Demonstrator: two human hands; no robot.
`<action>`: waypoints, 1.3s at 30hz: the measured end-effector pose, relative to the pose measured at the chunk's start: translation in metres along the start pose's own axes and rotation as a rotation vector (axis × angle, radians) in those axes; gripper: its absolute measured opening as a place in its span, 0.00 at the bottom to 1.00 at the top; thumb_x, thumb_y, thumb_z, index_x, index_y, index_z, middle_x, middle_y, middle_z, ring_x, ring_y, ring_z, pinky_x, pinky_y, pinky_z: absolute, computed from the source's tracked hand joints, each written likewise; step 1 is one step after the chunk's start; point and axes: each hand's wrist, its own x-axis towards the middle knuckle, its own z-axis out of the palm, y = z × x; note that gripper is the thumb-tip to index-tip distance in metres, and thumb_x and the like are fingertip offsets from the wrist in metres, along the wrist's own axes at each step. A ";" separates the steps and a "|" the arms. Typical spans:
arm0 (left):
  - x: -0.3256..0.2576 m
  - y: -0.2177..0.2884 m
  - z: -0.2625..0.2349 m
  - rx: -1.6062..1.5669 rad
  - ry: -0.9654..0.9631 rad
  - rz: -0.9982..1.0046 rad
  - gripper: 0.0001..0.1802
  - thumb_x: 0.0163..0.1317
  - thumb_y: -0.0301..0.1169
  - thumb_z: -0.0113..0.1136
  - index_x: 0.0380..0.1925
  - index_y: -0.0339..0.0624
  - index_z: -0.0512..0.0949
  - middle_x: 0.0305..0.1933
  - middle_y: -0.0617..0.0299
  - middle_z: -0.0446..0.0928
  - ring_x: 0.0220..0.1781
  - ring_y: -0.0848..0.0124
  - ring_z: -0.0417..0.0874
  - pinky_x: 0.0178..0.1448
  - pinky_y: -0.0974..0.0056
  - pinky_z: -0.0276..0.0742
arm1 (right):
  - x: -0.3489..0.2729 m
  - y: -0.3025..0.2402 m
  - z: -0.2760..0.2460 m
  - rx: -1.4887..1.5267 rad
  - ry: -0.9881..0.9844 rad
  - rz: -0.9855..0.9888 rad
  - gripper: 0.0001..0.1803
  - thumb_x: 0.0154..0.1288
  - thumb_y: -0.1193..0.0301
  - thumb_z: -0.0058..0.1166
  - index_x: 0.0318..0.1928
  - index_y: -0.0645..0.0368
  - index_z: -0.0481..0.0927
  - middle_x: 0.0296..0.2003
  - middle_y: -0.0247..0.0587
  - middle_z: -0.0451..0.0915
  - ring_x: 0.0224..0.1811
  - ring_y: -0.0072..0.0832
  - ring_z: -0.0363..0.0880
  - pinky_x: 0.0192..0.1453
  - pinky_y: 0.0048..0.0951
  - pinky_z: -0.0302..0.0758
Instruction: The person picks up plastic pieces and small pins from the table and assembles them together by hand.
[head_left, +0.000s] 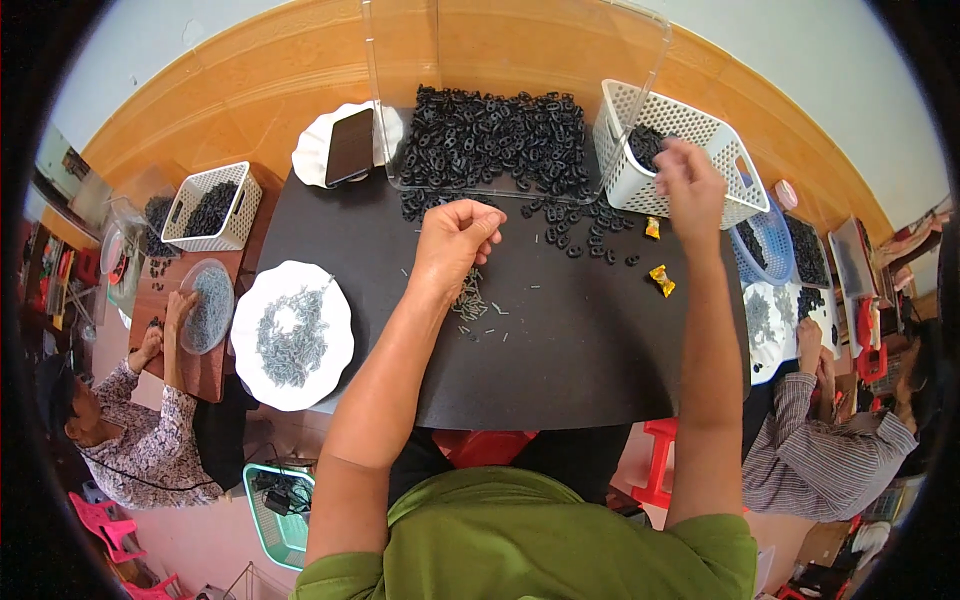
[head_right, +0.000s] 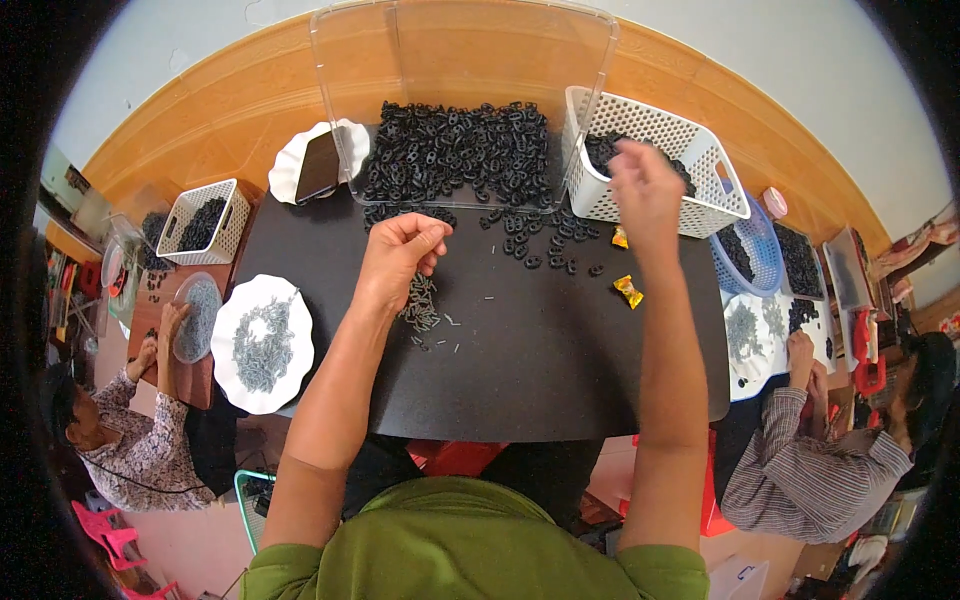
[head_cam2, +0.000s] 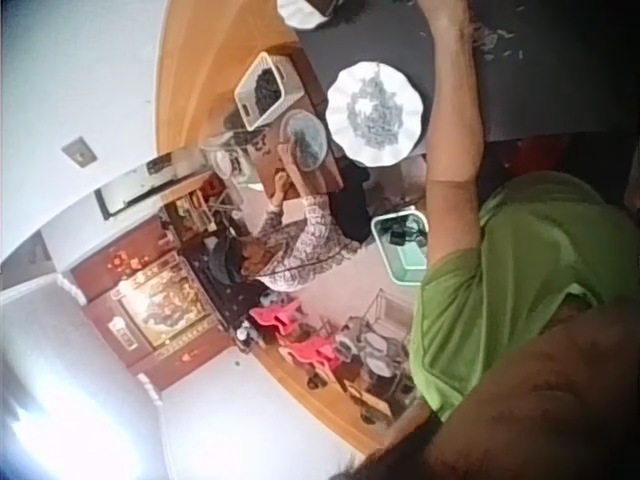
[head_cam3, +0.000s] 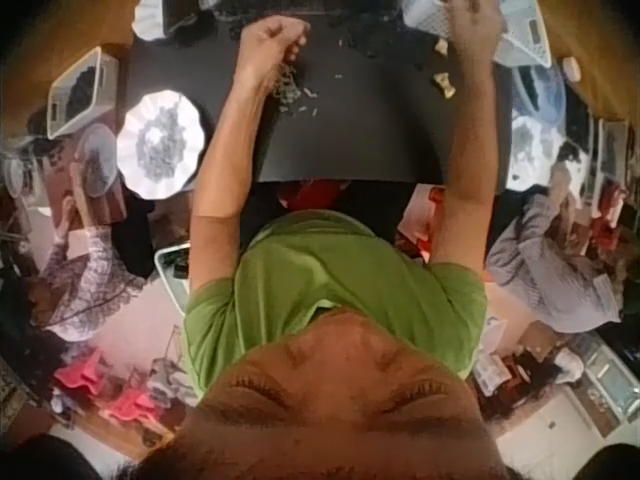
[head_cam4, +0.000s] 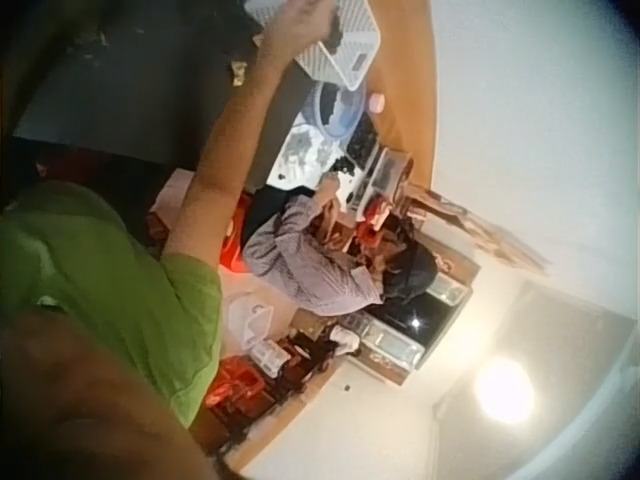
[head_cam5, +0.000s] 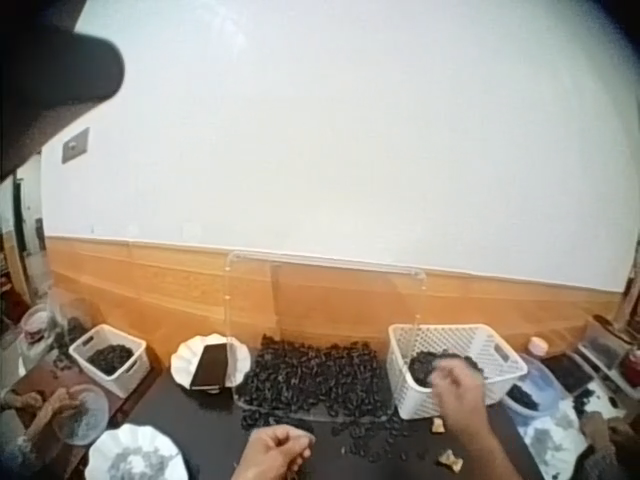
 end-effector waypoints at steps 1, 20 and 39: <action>0.001 0.001 0.000 -0.002 -0.002 0.001 0.04 0.56 0.27 0.56 0.26 0.39 0.78 0.19 0.68 0.73 0.17 0.83 0.67 0.21 0.78 0.64 | -0.010 0.000 0.006 -0.033 -0.113 -0.005 0.06 0.55 0.78 0.51 0.35 0.66 0.76 0.25 0.37 0.75 0.26 0.23 0.74 0.28 0.24 0.71; 0.008 0.001 -0.007 0.152 0.129 0.064 0.05 0.56 0.27 0.56 0.26 0.39 0.78 0.19 0.69 0.73 0.18 0.84 0.67 0.20 0.79 0.62 | -0.035 0.015 0.114 -0.746 -0.647 -0.428 0.04 0.46 0.78 0.49 0.25 0.61 0.77 0.29 0.44 0.73 0.35 0.38 0.75 0.35 0.35 0.73; 0.008 -0.034 0.044 1.317 -0.109 0.737 0.10 0.46 0.22 0.50 0.30 0.36 0.77 0.36 0.56 0.70 0.42 0.60 0.71 0.45 0.61 0.70 | -0.070 0.011 0.053 0.441 -0.288 0.429 0.03 0.59 0.78 0.47 0.31 0.66 0.72 0.22 0.37 0.74 0.19 0.19 0.74 0.18 0.17 0.71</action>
